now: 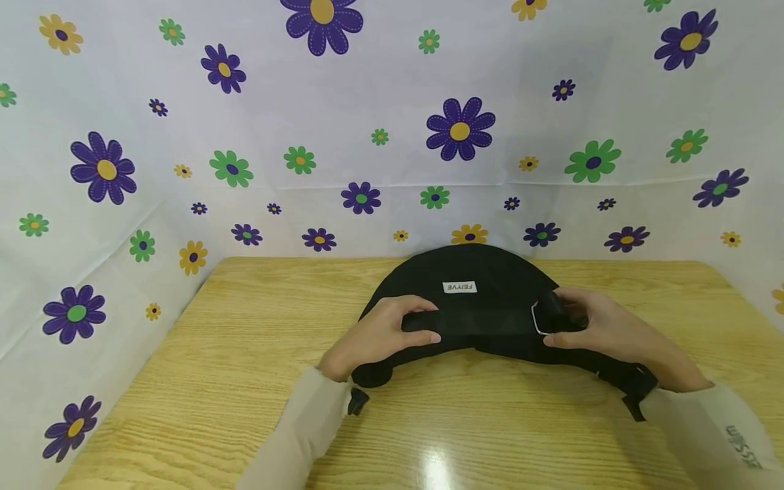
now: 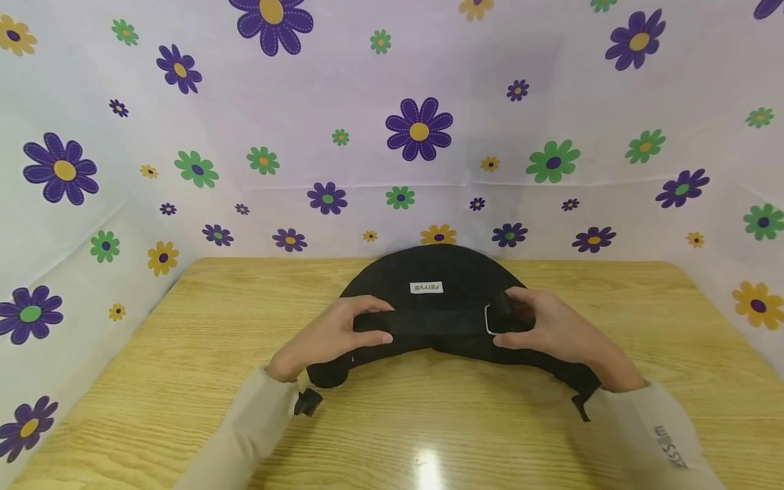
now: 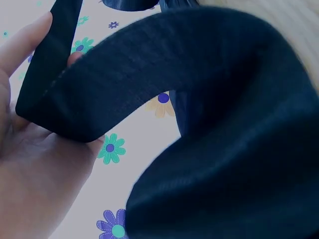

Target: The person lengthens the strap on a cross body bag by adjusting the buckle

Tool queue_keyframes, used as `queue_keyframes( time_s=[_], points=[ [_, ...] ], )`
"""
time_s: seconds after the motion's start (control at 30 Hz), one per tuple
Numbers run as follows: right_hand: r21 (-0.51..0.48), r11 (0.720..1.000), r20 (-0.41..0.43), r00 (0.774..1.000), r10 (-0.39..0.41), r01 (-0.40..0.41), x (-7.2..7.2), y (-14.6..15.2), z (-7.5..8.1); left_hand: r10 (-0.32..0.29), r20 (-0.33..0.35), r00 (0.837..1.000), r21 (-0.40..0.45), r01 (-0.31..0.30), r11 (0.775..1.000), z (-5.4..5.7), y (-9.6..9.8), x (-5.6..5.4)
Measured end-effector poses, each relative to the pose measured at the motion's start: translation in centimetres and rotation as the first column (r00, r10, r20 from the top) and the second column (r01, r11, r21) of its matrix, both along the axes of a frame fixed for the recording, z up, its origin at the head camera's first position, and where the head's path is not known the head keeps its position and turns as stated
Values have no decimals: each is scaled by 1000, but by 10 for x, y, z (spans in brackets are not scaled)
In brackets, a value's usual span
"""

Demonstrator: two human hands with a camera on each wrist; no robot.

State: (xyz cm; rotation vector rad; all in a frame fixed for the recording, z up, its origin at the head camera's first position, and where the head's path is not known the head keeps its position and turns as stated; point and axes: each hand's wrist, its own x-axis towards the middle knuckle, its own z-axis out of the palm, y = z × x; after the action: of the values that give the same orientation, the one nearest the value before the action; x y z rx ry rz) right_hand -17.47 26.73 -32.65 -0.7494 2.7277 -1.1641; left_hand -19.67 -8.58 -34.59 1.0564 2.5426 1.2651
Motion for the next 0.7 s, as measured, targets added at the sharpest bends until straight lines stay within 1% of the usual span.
queue_keyframes(
  time_s=[0.2, 0.47, 0.7],
  points=[
    [-11, 1000, 16, 1000, 21, -20, -1, 5, -4, -6, 12, 1000, -8, 6, 1000, 0, -6, 0],
    [-18, 1000, 48, 999, 11, -10, -1, 15, -8, 3, 51, 999, 1, -3, 1000, -2, -15, 0],
    [-15, 1000, 21, 1000, 13, -13, -1, 25, -10, 24, 86, 996, -5, -24, 1000, 0, -25, 1]
  ],
)
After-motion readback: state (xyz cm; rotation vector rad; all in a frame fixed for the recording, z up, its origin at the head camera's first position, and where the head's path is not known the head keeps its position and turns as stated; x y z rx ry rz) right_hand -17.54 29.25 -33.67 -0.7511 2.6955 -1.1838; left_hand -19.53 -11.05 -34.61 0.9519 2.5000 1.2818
